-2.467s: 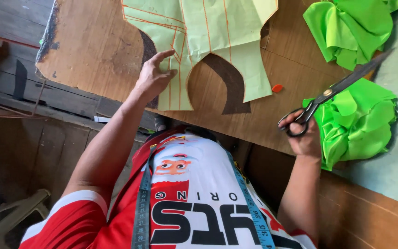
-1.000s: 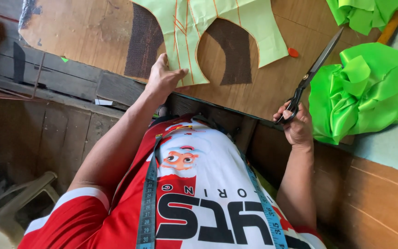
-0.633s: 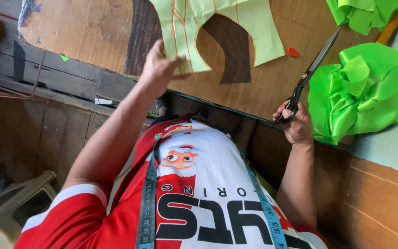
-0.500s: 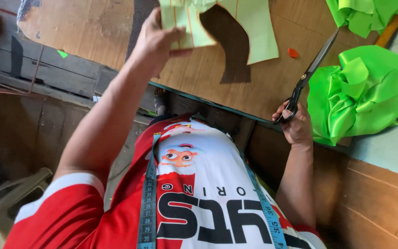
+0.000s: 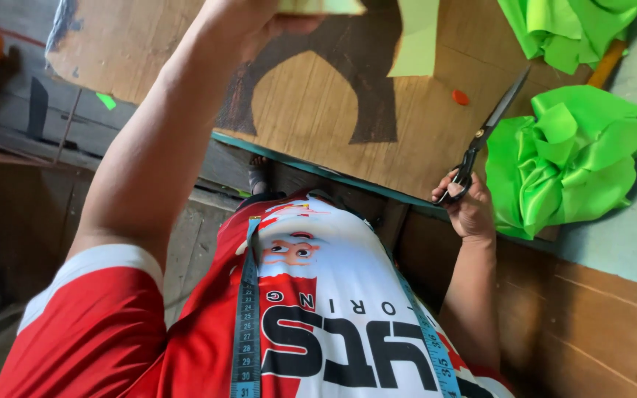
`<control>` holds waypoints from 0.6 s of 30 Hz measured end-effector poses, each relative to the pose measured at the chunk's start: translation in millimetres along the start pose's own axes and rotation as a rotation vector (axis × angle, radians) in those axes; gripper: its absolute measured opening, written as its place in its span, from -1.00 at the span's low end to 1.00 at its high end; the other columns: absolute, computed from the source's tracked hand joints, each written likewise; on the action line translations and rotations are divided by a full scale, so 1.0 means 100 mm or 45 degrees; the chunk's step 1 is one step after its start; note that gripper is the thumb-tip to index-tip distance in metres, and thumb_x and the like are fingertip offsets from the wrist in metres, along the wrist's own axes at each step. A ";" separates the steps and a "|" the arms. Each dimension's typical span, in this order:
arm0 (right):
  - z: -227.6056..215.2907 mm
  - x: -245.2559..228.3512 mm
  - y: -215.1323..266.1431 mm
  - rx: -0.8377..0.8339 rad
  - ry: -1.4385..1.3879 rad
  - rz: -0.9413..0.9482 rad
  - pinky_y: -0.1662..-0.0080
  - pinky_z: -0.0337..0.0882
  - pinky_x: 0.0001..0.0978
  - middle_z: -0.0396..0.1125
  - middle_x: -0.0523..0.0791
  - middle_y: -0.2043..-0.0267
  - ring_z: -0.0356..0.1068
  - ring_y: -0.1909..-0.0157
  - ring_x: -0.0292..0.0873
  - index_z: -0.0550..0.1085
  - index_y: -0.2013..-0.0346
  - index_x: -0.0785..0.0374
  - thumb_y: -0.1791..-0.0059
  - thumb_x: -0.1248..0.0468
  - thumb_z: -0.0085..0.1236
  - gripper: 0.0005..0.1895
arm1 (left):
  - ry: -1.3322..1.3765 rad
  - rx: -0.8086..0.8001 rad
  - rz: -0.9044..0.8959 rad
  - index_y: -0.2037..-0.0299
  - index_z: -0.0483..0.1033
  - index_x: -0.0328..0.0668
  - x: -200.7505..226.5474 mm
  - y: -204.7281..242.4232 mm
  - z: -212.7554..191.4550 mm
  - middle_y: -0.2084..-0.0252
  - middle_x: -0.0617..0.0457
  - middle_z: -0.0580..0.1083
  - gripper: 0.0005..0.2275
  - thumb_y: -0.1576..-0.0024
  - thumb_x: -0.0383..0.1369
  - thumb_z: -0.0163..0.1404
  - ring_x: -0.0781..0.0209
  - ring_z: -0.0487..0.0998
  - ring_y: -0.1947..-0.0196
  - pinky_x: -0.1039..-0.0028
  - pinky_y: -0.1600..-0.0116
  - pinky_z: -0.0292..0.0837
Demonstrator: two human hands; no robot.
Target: The person uses shears to cut a piece of light green fabric along orange lines drawn on a paper pattern placed on a wooden table. The person adjusts the fabric and pattern, cuts along the marked lines, and then lifts the cut piece to reveal the remaining pattern and fabric.
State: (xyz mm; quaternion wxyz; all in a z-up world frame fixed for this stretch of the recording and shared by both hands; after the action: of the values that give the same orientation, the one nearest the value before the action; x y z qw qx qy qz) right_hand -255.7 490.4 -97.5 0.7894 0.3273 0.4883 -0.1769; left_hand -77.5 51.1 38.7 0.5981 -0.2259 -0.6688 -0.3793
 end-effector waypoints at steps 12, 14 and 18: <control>-0.26 0.29 -0.15 0.038 -0.015 0.006 0.15 0.61 -0.14 0.40 0.03 0.29 0.52 0.28 -0.08 0.36 0.00 0.29 0.07 0.27 0.24 -0.61 | 0.286 0.313 -0.204 -0.11 0.30 -0.26 -1.25 0.43 -0.51 0.17 -0.20 0.44 -0.62 -0.10 -0.57 0.10 -0.18 0.63 0.28 -0.11 0.30 0.73; -0.23 0.28 -0.15 0.033 -0.012 -0.004 0.17 0.62 -0.15 0.40 0.04 0.29 0.53 0.29 -0.08 0.37 0.01 0.30 0.07 0.29 0.23 -0.62 | 0.312 0.342 -0.239 -0.11 0.30 -0.31 -1.38 0.44 -0.54 0.16 -0.22 0.41 -0.62 -0.09 -0.58 0.11 -0.23 0.61 0.24 -0.16 0.26 0.72; -0.21 0.23 -0.11 0.049 0.015 -0.045 0.20 0.63 -0.17 0.39 0.05 0.30 0.54 0.31 -0.06 0.36 0.02 0.33 0.06 0.32 0.23 -0.64 | 0.376 0.410 -0.281 -0.14 0.31 -0.36 -1.49 0.50 -0.42 0.09 -0.31 0.38 -0.57 -0.06 -0.59 0.16 -0.39 0.59 0.14 -0.32 0.21 0.65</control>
State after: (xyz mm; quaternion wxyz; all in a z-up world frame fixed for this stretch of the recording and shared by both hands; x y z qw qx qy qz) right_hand -265.7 497.9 -128.5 0.7769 0.3347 0.4951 -0.1983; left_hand 14.0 71.9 -94.4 0.6726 0.0045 -0.6466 -0.3598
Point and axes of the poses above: each hand's wrist, its own y-axis away from the middle knuckle, its own z-axis out of the palm, x = y × z, the point moved 2 cm from there along -y, towards the middle knuckle
